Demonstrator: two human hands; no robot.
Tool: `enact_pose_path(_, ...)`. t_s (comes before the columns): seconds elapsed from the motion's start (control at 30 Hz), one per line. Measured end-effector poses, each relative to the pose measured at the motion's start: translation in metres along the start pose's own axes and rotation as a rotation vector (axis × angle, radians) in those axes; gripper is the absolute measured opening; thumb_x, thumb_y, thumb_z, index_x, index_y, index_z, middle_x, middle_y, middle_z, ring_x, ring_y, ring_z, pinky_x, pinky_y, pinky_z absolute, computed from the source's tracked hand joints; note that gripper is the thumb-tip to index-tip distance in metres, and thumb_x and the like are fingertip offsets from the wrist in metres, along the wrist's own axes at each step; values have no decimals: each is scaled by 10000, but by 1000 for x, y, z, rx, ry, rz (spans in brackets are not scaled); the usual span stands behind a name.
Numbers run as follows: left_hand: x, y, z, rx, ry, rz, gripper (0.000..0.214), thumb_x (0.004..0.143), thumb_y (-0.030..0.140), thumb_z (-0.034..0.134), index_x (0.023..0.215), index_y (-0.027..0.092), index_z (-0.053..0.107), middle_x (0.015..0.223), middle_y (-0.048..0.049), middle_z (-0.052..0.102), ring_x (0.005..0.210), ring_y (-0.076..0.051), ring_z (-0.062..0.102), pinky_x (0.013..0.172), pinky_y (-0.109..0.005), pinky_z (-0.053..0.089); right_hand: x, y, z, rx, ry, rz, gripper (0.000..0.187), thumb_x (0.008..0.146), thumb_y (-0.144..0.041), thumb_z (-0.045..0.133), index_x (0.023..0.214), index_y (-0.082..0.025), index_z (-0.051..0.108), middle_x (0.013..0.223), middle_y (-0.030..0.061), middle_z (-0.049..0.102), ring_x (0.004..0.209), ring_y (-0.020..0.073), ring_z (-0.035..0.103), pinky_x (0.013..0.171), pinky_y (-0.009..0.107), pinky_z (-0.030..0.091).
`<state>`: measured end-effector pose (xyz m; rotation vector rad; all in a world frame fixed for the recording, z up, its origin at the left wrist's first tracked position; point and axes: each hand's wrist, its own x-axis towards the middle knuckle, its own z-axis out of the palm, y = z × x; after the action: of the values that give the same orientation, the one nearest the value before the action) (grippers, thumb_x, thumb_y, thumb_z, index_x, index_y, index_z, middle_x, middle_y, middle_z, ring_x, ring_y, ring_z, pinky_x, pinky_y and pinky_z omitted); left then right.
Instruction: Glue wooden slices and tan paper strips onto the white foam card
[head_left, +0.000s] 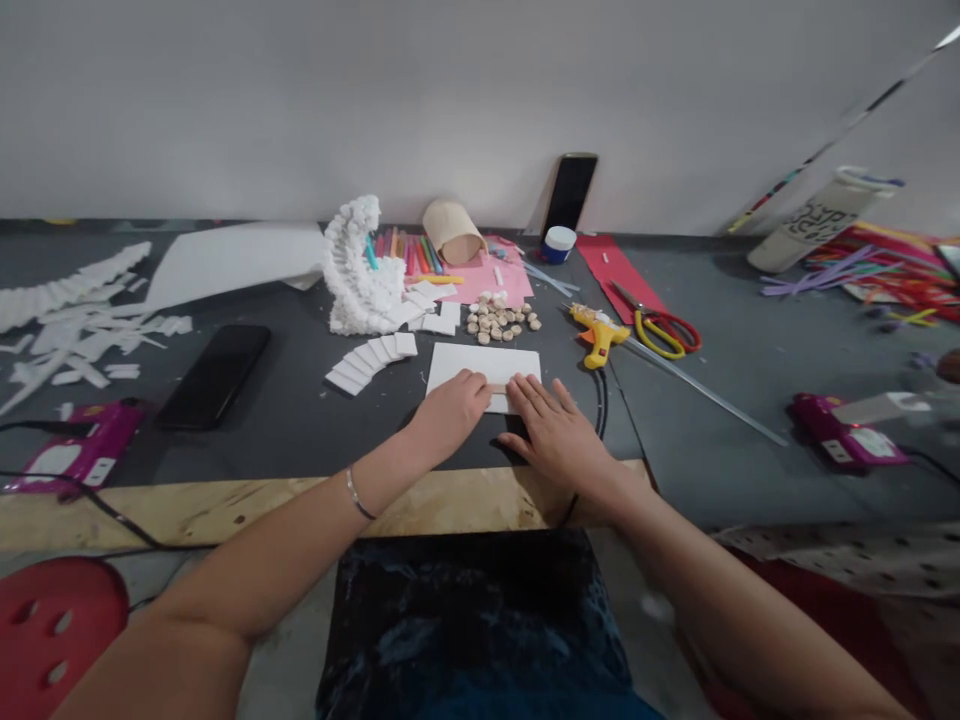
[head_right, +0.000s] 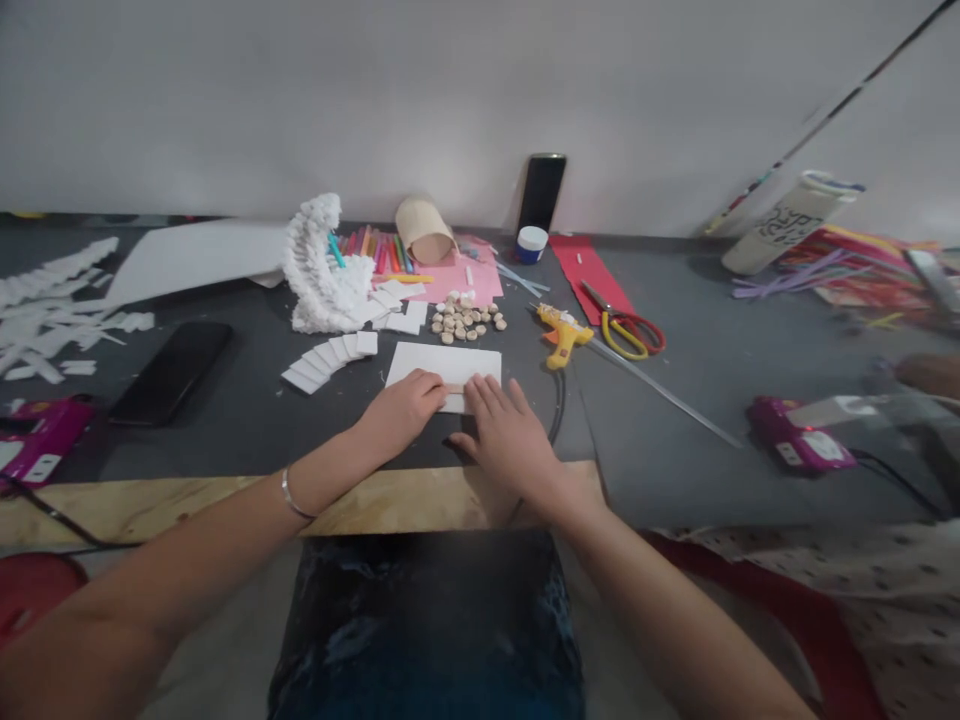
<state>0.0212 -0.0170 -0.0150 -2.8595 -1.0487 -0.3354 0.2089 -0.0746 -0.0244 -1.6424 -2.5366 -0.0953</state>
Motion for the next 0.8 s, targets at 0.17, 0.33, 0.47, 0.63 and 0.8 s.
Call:
enact_pose_path(0.17, 4, -14, 4, -22, 49, -23, 119, 919, 189, 554, 940, 135, 658, 933, -83, 623, 941, -223, 539, 740, -317, 458, 6, 12, -10, 68, 40, -20, 464, 988, -324, 398, 1386, -108, 497, 1444, 144, 505, 1355, 268, 448, 1171, 511, 184)
enact_pose_path(0.33, 7, -20, 4, 56, 93, 26, 187, 941, 204, 510, 851, 135, 659, 862, -92, 625, 872, -232, 540, 716, -349, 418, 20, 14, -18, 65, 110, -17, 300, 949, -268, 495, 1182, -158, 647, 1276, 98, 654, 1163, 259, 582, 1121, 467, 230)
enact_pose_path(0.47, 8, -20, 3, 122, 115, 53, 220, 947, 181, 466, 813, 131, 634, 842, -101, 622, 843, -241, 548, 694, -368, 375, 28, 13, -16, 12, 143, -2, 266, 926, -334, 552, 1051, -143, 688, 1097, 109, 708, 1015, 270, 588, 963, 412, 321)
enact_pose_path(0.63, 7, -19, -2, 46, 186, 8, 246, 970, 220, 421, 874, 135, 630, 867, -101, 643, 855, -236, 565, 746, -376, 350, 35, 14, -12, 77, 215, 12, 230, 929, -340, 562, 1028, -188, 704, 984, 92, 722, 933, 243, 573, 863, 382, 302)
enact_pose_path(0.8, 4, -23, 0, -203, 143, -91, 267, 992, 293, 415, 940, 168, 645, 805, -56, 671, 815, -210, 583, 774, -358, 338, 40, 21, -20, 365, 110, 93, 158, 881, -327, 638, 923, -223, 749, 892, 46, 750, 889, 217, 621, 879, 377, 316)
